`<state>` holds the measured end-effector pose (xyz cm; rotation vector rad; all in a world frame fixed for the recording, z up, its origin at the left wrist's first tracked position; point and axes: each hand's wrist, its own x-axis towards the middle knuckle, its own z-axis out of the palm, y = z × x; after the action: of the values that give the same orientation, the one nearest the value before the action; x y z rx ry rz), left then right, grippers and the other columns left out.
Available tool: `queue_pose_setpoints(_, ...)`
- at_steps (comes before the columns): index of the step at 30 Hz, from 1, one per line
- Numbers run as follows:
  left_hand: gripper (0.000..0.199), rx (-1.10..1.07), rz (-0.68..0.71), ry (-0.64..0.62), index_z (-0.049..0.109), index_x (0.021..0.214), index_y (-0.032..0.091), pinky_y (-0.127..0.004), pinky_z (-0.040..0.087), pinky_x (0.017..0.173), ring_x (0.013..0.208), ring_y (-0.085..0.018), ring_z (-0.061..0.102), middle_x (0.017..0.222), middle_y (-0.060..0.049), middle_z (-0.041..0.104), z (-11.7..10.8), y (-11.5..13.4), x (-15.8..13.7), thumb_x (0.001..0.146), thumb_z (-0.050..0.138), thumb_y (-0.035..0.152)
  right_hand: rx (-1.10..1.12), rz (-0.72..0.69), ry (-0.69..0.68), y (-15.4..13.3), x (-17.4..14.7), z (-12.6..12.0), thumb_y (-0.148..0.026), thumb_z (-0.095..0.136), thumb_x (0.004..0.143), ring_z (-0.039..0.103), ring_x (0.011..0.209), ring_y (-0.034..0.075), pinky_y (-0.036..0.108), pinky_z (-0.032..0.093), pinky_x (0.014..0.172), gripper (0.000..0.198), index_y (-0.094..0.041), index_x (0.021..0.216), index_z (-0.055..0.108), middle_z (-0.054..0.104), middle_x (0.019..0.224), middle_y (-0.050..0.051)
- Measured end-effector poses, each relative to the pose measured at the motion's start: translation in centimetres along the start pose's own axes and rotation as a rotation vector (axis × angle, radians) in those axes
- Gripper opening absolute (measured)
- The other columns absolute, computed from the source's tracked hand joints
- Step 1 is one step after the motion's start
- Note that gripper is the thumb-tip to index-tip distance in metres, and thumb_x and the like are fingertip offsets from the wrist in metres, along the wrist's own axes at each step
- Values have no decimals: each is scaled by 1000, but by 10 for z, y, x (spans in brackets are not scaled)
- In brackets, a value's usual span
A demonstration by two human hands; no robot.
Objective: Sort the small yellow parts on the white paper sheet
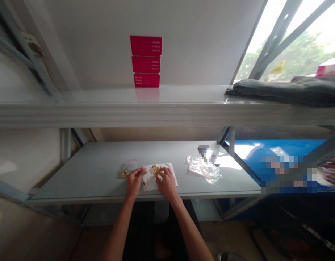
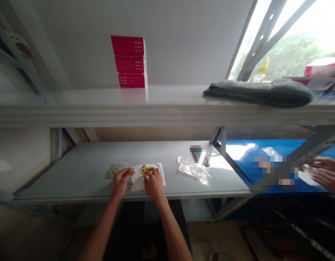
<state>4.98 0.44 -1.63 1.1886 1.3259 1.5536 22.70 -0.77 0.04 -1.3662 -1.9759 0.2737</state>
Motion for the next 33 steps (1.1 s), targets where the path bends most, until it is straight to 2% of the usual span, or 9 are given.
queue_pose_setpoints(5,40,-3,15,-33,76,91,17,-31,55,82,91,-25,73,91,-7,79,0,-1,0,79,71,55,-128,-57,-67,1,2,4,-19,57,95,51,106,24,38,45,98,18,-21,101,73,63,113,9)
queue_pose_setpoints(10,39,100,60,-95,76,89,18,-29,53,81,89,-24,71,91,-6,78,-2,-1,1,83,67,55,-97,-99,-45,1,1,6,-19,61,94,51,104,25,39,44,95,11,-20,98,71,64,111,9)
queue_pose_setpoints(16,37,187,104,-125,75,88,19,-28,51,77,86,-23,69,87,-5,77,-3,-3,2,87,62,53,76,-123,77,4,1,12,-12,63,90,52,100,26,39,45,90,11,-20,87,70,66,105,9)
queue_pose_setpoints(21,32,249,160,-183,76,86,20,-28,49,76,84,-22,68,86,-4,76,-1,3,0,88,63,49,417,-5,273,9,0,5,-21,56,96,57,85,20,32,47,77,13,-21,90,68,65,93,5)
queue_pose_setpoints(23,29,283,192,-251,76,83,20,-27,48,76,83,-22,68,85,-4,76,0,6,-1,87,64,46,510,-4,259,8,-1,1,-24,57,96,58,82,18,30,48,74,13,-21,90,68,65,92,5)
queue_pose_setpoints(26,26,292,214,-304,76,83,20,-28,48,80,84,-21,67,86,-3,75,2,10,-1,87,65,44,551,-30,195,4,-2,-2,-27,61,94,60,84,18,32,49,79,12,-22,88,71,67,91,5)
queue_pose_setpoints(30,26,282,202,-289,77,85,21,-28,49,81,85,-22,68,87,-3,76,2,11,-1,87,65,44,574,-68,144,1,-1,-4,-27,62,94,62,93,20,35,50,87,13,-23,91,75,68,95,6)
queue_pose_setpoints(33,29,257,170,-234,77,87,20,-29,50,80,86,-23,68,88,-4,76,1,8,0,86,66,47,574,-66,127,3,-1,-3,-25,56,97,62,95,20,35,51,88,20,-25,104,75,68,102,7)
